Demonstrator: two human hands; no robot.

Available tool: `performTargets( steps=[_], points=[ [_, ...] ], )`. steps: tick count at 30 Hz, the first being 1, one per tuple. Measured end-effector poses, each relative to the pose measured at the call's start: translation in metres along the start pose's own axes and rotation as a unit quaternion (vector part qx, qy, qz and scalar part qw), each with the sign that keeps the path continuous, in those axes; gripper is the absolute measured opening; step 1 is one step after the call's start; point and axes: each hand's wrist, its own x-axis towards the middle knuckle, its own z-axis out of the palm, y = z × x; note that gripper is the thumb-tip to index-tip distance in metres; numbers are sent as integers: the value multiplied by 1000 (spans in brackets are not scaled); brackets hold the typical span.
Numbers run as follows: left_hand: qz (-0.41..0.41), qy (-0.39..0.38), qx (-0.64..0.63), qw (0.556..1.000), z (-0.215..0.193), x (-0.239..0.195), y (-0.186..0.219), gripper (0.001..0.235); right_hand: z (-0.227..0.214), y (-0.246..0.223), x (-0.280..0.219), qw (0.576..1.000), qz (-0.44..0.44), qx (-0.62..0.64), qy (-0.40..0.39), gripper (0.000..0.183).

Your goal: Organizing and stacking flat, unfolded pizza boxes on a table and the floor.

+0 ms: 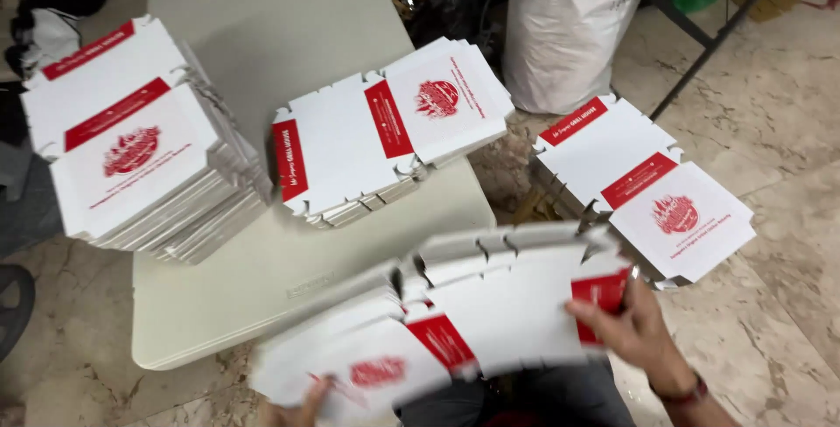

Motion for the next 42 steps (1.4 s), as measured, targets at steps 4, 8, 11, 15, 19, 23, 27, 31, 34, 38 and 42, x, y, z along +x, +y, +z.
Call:
performTargets(
  steps=[4,8,11,15,19,23,27,31,34,38,42],
  points=[
    [166,-45,-21,985,68,100,154,79,20,-79,79,974,-222,-1,50,68],
    [228,-118,-11,966,71,163,178,45,57,-134,119,935,-326,116,-81,74],
    [112,-190,-181,959,86,181,152,80,81,-116,125,964,-202,146,-88,75],
    [185,-202,-252,928,87,175,129,73,99,-77,127,973,-197,107,-57,53],
    [169,-171,-214,947,92,156,174,95,91,-86,134,965,-258,27,-44,32],
    [107,-83,-79,988,84,121,203,70,98,-128,111,959,-261,108,-13,91],
    [47,-77,-105,990,101,111,192,64,117,-60,121,972,-172,163,14,10],
    [170,-105,-165,966,106,127,159,54,117,-47,125,975,-7,206,80,25],
    [238,-91,-208,944,111,138,146,64,120,-36,135,969,-200,129,72,22],
    [367,154,-295,869,126,241,-26,25,138,-65,131,942,-282,22,183,46],
    [389,27,-267,881,191,258,-7,30,84,-56,120,907,-348,53,229,42]
  ],
)
